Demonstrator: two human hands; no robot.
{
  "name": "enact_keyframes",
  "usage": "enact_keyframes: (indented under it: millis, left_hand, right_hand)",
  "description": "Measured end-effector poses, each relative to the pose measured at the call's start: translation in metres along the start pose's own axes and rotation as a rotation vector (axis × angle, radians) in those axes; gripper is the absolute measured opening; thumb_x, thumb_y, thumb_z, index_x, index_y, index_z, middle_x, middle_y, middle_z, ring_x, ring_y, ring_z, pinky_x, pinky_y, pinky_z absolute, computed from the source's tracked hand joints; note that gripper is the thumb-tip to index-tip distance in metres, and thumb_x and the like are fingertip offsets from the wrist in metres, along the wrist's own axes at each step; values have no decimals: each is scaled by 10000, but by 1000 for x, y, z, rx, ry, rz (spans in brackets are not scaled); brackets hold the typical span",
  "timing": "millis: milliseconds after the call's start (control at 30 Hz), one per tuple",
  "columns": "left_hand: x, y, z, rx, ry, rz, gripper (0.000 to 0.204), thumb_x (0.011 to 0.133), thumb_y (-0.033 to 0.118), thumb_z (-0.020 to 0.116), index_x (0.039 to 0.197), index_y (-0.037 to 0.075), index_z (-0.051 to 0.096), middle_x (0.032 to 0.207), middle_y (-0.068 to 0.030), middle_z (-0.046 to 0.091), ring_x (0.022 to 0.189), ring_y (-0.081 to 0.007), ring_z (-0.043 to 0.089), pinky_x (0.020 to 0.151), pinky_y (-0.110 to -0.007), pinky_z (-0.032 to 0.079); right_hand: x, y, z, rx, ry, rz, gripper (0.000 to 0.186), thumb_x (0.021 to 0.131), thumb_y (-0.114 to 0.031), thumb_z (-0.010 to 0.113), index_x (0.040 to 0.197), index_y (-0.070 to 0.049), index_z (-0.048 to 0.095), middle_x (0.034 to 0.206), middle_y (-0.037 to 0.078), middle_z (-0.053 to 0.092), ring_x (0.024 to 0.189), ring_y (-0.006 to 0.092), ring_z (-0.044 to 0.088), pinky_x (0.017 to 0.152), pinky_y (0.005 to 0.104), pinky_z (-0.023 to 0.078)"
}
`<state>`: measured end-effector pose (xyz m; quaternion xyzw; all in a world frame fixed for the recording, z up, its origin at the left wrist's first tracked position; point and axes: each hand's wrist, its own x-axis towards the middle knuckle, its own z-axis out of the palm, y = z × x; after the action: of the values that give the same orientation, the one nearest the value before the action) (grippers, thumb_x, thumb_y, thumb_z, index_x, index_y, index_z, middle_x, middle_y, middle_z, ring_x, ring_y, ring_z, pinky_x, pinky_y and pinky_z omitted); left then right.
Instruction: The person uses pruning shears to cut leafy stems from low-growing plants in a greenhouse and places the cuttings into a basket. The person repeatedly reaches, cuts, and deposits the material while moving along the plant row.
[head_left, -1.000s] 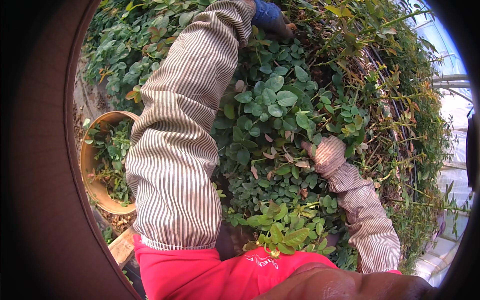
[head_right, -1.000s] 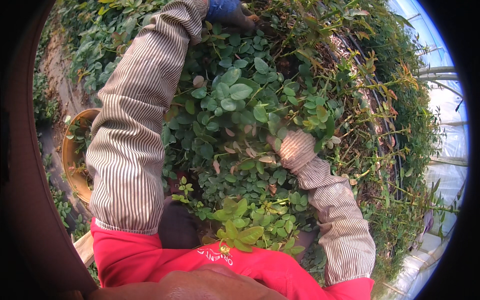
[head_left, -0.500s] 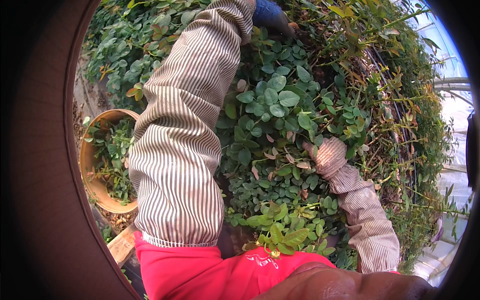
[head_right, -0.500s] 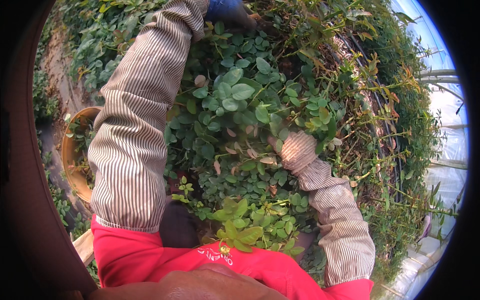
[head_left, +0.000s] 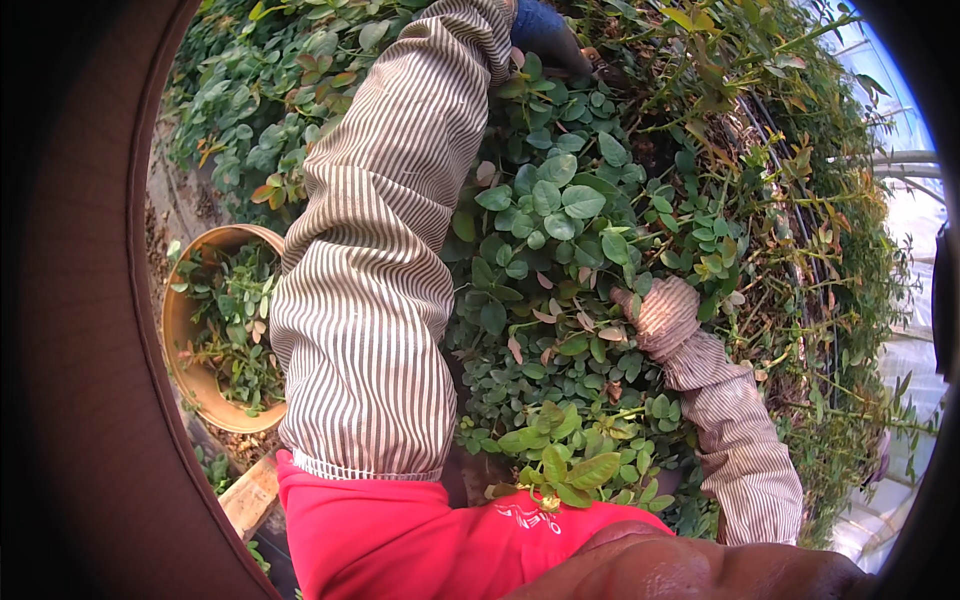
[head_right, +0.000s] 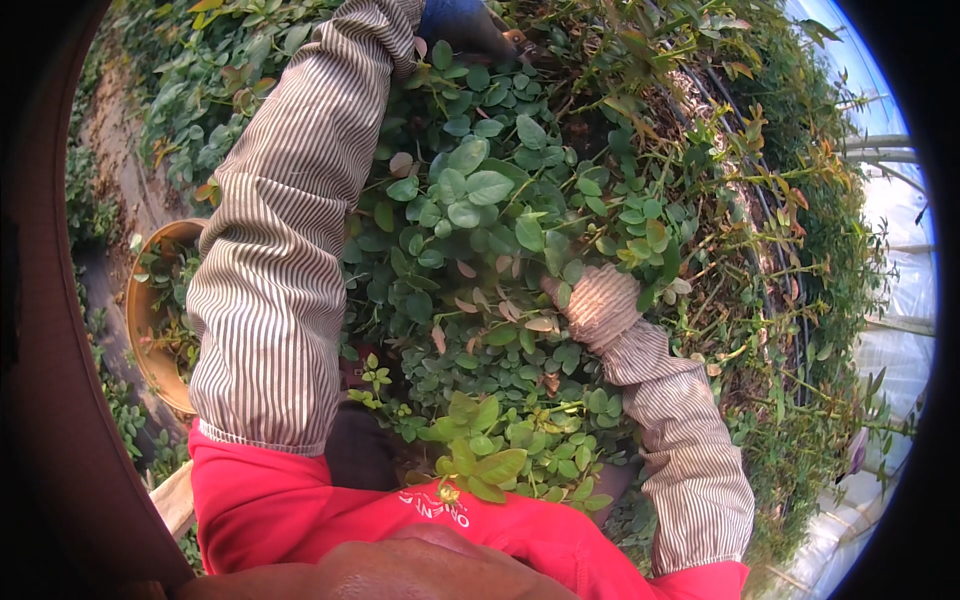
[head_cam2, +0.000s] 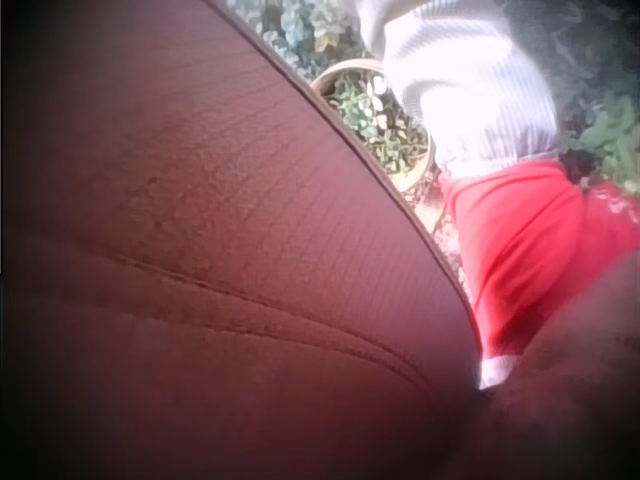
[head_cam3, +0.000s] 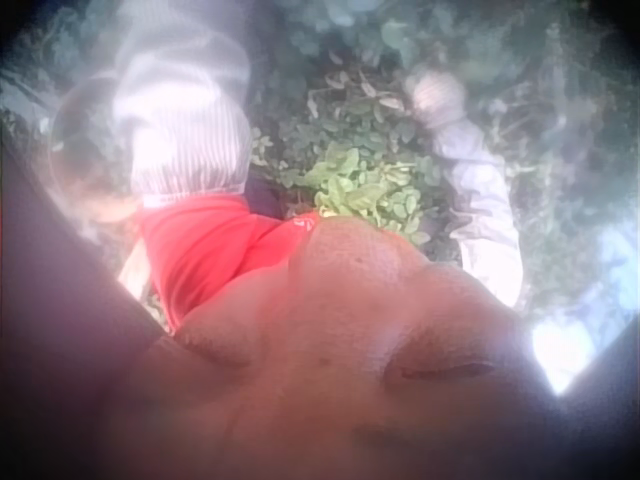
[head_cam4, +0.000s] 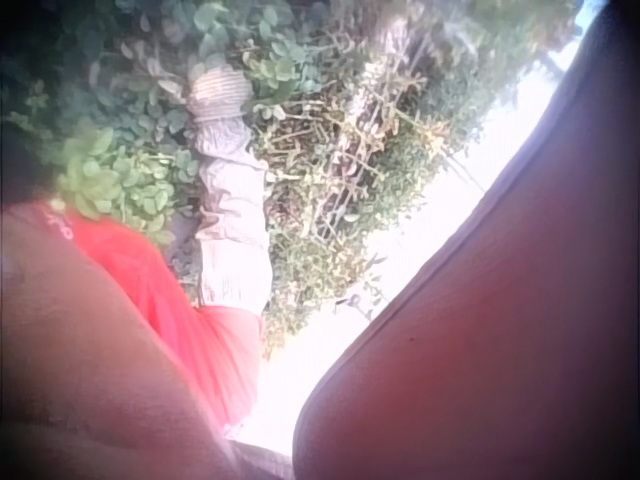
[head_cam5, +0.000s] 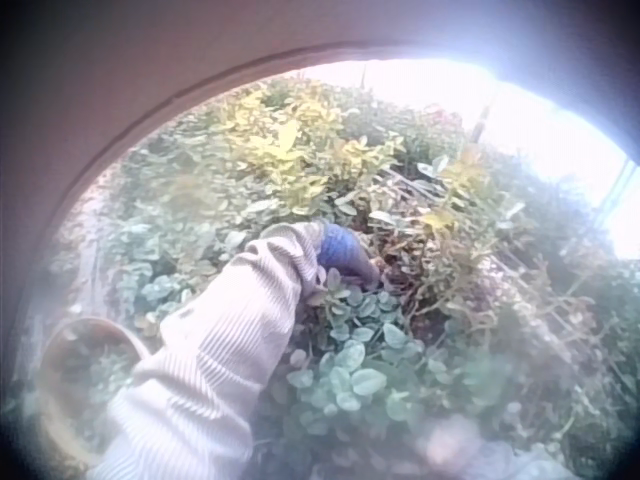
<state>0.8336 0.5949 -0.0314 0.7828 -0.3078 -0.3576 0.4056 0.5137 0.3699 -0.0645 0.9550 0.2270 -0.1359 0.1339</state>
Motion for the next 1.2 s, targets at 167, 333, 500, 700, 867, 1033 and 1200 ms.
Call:
enact_keyframes:
  millis: [167,333,500,700,867,1033,1200]
  left_hand:
    - [-9,26,8,466,101,-25,255,788,276,705,984,116,732,901,-73,705,805,-205,639,711,-373,496]
    - [-30,31,21,748,239,-101,488,938,502,528,1266,160,646,1123,-118,710,1007,-305,678,918,-402,518]
    - [-58,23,21,1047,65,-44,313,1013,322,470,1275,213,604,1357,-118,573,1086,-287,642,945,-359,514]
    - [-39,53,23,463,175,-361,516,904,551,591,1159,107,659,966,-101,662,739,-186,627,605,-335,548]
    - [-37,61,19,195,143,-283,533,872,553,640,1070,60,686,836,-66,669,622,-156,615,526,-333,520]
    - [-37,66,6,418,116,-416,480,878,508,635,1036,58,689,737,-66,647,580,-182,629,517,-340,541]
    - [-47,65,18,383,204,-420,497,855,544,653,920,53,698,723,-61,641,544,-164,597,506,-327,517]
  right_hand:
    - [-3,5,9,-4,-8,-27,243,861,-271,576,1086,-224,656,833,98,645,692,306,660,523,433,502]
    - [0,9,38,290,87,124,390,895,-471,579,973,-111,706,780,110,660,695,358,622,630,436,491]
    - [3,13,43,251,43,79,314,938,-400,519,974,-119,657,816,114,644,698,320,646,592,433,504]
    - [-7,12,5,101,-41,-70,257,856,-231,569,1093,-193,660,919,84,651,755,284,684,563,420,523]
    - [-4,10,-1,122,-16,-62,230,879,-240,560,1082,-193,657,903,91,660,739,285,687,548,430,520]
    - [-5,12,10,96,2,-61,217,903,-249,534,1077,-189,649,906,105,666,735,293,686,554,432,533]
    - [-3,13,11,115,-36,-36,242,898,-266,532,1098,-191,648,928,104,664,767,290,689,570,425,542]
